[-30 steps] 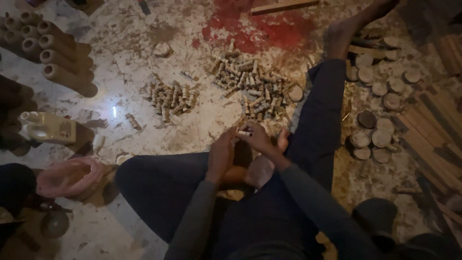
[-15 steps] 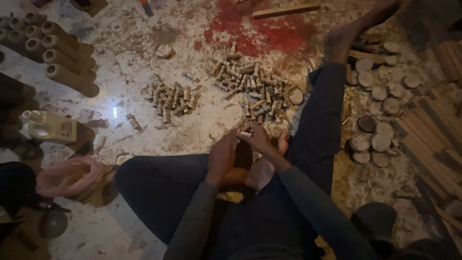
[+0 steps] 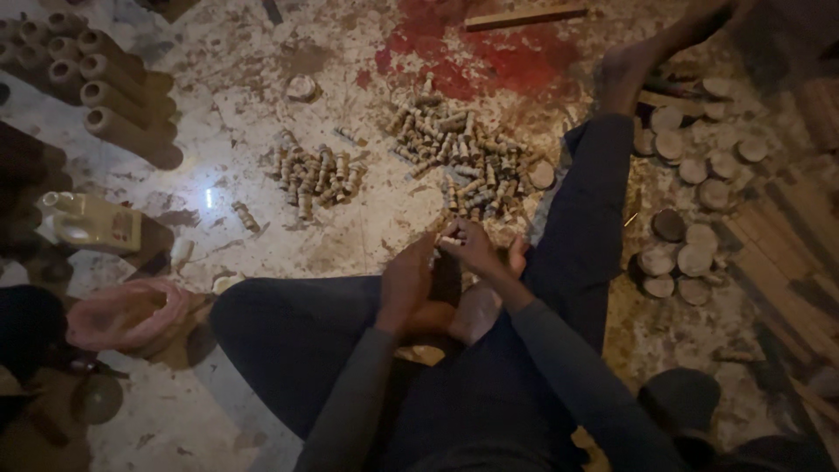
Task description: The person sits on the floor and repeatedly picks up small wooden pieces, rubs them together, and places them into a pile. The person handles the pieces one at a time, using both hands to manipulate and smooth the surfaces.
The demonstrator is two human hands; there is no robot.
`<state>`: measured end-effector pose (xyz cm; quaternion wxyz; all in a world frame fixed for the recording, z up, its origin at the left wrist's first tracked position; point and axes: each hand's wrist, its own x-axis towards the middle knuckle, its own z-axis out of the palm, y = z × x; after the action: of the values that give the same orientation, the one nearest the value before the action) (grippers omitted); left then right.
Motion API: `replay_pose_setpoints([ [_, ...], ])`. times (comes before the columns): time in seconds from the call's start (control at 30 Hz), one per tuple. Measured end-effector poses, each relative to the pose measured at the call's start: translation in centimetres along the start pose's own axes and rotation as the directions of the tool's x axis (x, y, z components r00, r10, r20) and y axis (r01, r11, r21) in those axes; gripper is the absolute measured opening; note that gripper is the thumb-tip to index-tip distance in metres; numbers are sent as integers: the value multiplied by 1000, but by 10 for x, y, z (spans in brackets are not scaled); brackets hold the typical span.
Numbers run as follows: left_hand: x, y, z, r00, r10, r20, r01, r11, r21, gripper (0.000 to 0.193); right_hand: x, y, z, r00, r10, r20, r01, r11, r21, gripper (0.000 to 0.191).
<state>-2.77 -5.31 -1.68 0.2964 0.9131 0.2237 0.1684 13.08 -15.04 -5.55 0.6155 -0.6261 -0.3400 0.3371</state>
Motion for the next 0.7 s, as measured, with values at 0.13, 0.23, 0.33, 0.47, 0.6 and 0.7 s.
replay_pose_setpoints([
  [0.13, -1, -8, 6, 995, -85, 61, 84, 996, 15, 41, -2, -1, -2, 999, 41, 36, -38, 996, -77, 16],
  [0.23, -2, -13, 8, 998, 54, -32, -55, 997, -44, 44, -3, -2, -2, 998, -12, -55, 5, 993, -117, 19],
  [0.33, -3, -15, 8, 999, 2, -48, -6, 997, -77, 42, -4, -1, -2, 990, -126, 55, 126, 992, -1, 16],
  [0.47, -1, -11, 7, 999, -7, -44, 2, 995, -98, 40, -3, 1, -2, 999, 30, -23, -30, 999, -17, 19],
  [0.6, 2, -12, -2, 991, -129, 16, 130, 991, -33, 37, -4, 3, -4, 998, -60, -18, 59, 998, -26, 19],
  [0.7, 1, -15, -11, 986, -55, -159, 29, 987, -161, 36, -3, 1, -5, 999, -51, -18, 51, 999, 9, 23],
])
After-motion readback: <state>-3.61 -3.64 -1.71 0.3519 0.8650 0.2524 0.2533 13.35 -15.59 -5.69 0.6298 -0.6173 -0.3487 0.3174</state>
